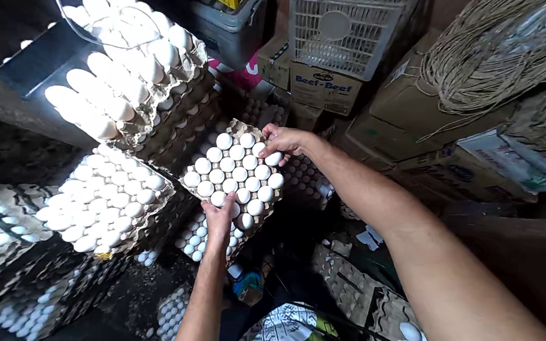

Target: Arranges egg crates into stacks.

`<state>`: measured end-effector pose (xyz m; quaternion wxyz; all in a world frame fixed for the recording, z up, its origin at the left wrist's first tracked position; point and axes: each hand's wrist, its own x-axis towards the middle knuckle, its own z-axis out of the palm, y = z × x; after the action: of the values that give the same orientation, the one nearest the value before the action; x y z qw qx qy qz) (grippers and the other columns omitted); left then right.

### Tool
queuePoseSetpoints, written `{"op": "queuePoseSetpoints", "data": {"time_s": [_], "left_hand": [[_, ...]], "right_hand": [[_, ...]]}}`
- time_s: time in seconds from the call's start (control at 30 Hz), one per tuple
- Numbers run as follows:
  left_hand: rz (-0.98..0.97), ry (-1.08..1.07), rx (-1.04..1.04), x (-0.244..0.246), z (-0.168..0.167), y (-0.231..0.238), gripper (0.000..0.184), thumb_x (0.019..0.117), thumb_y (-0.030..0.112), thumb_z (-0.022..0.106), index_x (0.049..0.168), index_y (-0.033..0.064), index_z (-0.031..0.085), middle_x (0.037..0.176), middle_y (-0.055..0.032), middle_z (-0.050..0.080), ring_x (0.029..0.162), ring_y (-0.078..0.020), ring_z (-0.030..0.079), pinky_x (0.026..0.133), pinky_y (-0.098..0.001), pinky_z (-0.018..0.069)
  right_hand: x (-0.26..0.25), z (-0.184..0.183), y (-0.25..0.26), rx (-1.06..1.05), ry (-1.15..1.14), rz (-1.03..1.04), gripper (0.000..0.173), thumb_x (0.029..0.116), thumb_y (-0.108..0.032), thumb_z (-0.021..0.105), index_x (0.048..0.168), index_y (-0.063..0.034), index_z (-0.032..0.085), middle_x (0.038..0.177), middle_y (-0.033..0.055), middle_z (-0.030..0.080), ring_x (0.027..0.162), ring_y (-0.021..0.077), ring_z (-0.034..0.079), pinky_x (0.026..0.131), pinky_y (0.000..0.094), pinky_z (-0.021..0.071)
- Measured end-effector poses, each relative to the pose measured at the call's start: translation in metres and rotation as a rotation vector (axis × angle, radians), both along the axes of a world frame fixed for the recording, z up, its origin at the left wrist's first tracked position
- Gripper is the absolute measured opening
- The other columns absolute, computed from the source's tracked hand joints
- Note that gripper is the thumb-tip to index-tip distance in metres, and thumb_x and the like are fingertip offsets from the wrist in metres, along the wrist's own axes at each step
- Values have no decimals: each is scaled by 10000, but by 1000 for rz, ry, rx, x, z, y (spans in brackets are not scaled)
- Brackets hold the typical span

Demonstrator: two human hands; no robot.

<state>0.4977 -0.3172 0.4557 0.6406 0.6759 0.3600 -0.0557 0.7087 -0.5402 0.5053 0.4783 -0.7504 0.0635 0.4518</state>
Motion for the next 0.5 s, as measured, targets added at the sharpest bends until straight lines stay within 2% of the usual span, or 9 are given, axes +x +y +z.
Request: {"op": "queuePoseSetpoints", "data": {"time_s": [0.1,0.23,0.3,0.37,0.4,0.43,0.5], "left_hand": [[-86,83,76,3,-3,7,1107,818,447,847,1552,8,146,1322,-223,581,1172,-243,641,983,-442,561],[-144,136,155,3,-7,15,1017,811,432,854,1486,-18,242,1226,-202,628,1093,-230,675,948,-436,577],[-166,167,208,5,-6,16,987,803,468,847,1459,-17,291,1191,-189,647,1071,-232,685,940,-452,577],[-181,209,238,6,-5,20,957,809,488,833,1449,-15,330,1195,-188,652,1079,-252,678,945,-478,565],[-179,220,243,6,-5,23,943,815,488,827,1453,-4,336,1202,-185,652,1072,-255,680,931,-485,569],[-166,220,241,4,-4,26,938,819,477,827,1463,15,326,1201,-181,655,1037,-250,692,889,-480,586],[-126,192,194,0,-4,30,908,828,434,837,1451,21,320,1148,-185,654,904,-244,712,776,-458,621]], "right_hand": [[1,1,2,-52,-32,26,764,817,-126,860,1420,-169,394,1217,196,599,886,379,669,611,537,580],[-5,-5,4,-106,-100,61,817,782,-93,879,1435,-164,394,1170,191,614,893,395,674,623,568,589],[-13,-9,7,-196,-216,91,816,773,-131,882,1434,-180,406,1196,176,645,899,393,691,628,576,590],[-23,-8,12,-296,-359,152,818,790,-213,881,1451,-153,403,1268,187,625,977,380,684,719,583,583],[-27,-8,15,-344,-435,180,843,782,-265,890,1470,-148,418,1327,195,609,1090,385,661,846,608,558],[-31,-11,16,-370,-507,194,871,759,-319,901,1477,-159,437,1392,197,572,1180,392,624,931,627,529],[-37,-13,15,-371,-601,226,866,757,-383,895,1480,-174,468,1455,202,515,1215,400,603,949,636,525]]}}
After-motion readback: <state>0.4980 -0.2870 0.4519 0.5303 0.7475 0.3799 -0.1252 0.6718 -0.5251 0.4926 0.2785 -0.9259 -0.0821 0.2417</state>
